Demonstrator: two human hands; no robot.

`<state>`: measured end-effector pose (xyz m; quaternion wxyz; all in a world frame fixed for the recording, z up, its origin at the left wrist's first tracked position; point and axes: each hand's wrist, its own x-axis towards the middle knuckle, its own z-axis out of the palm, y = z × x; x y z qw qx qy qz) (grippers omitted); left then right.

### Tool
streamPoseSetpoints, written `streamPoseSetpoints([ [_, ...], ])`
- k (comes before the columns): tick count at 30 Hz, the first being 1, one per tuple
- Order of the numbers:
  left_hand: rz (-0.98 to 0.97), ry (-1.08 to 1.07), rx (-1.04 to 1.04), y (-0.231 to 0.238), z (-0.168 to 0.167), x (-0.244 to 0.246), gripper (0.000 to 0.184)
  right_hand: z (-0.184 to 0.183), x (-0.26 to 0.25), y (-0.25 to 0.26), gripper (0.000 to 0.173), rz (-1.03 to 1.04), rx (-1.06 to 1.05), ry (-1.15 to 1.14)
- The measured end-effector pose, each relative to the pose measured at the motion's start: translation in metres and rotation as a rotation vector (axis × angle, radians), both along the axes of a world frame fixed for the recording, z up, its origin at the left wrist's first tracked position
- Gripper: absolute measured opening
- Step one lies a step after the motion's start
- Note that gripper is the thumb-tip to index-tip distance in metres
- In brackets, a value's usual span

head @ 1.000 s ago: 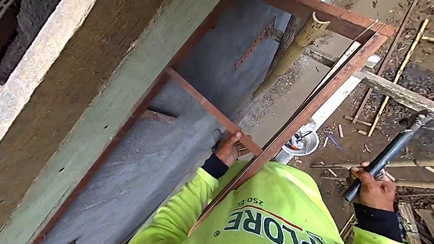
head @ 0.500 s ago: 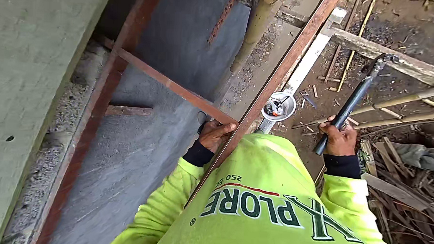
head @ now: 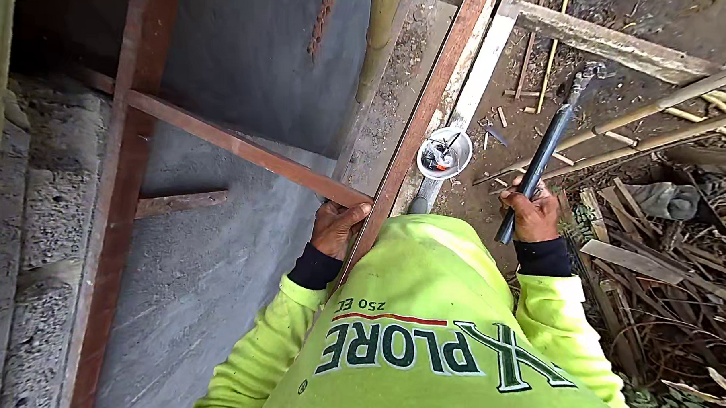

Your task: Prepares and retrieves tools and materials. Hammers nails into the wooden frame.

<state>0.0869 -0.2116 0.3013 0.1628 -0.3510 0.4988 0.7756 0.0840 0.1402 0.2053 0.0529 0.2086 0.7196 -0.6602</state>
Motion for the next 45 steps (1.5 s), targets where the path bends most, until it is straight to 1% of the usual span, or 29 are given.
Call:
streamPoseSetpoints([
  [3,0.014,0.01,0.019,-0.001,-0.003,0.002,0.034,0.002,0.002,-0.006,0.03,-0.016,-0.005,-0.019],
  [7,0.046,0.033,0.069,0.001,0.001,-0.001,0.037,0.011,-0.007,-0.017,0.032,-0.063,-0.016,-0.028],
  [12,0.05,0.042,0.129,0.006,0.0,-0.001,0.046,0.01,-0.018,-0.026,0.027,-0.078,-0.063,0.087],
  [18,0.031,0.041,0.103,0.006,0.0,0.002,0.034,0.02,-0.041,-0.038,0.025,0.002,-0.09,0.183],
  [21,0.08,0.081,0.074,0.011,-0.003,0.005,0.029,0.023,-0.047,-0.042,0.027,0.034,-0.084,0.198],
  [25,0.124,0.088,0.183,0.012,-0.005,0.001,0.026,0.023,-0.049,-0.038,0.028,0.07,-0.074,0.214],
  [29,0.138,0.096,0.179,0.013,-0.01,0.003,0.022,0.017,-0.045,-0.035,0.028,0.117,-0.087,0.229],
  [33,0.148,0.142,0.172,0.011,-0.012,0.002,0.02,0.015,-0.044,-0.034,0.028,0.12,-0.103,0.228],
  [39,0.155,0.09,0.114,0.011,-0.005,0.0,0.015,0.02,-0.04,-0.035,0.027,0.112,-0.079,0.191],
  [45,0.16,0.113,0.116,0.012,-0.008,0.0,0.014,0.015,-0.037,-0.025,0.027,0.101,-0.048,0.171],
])
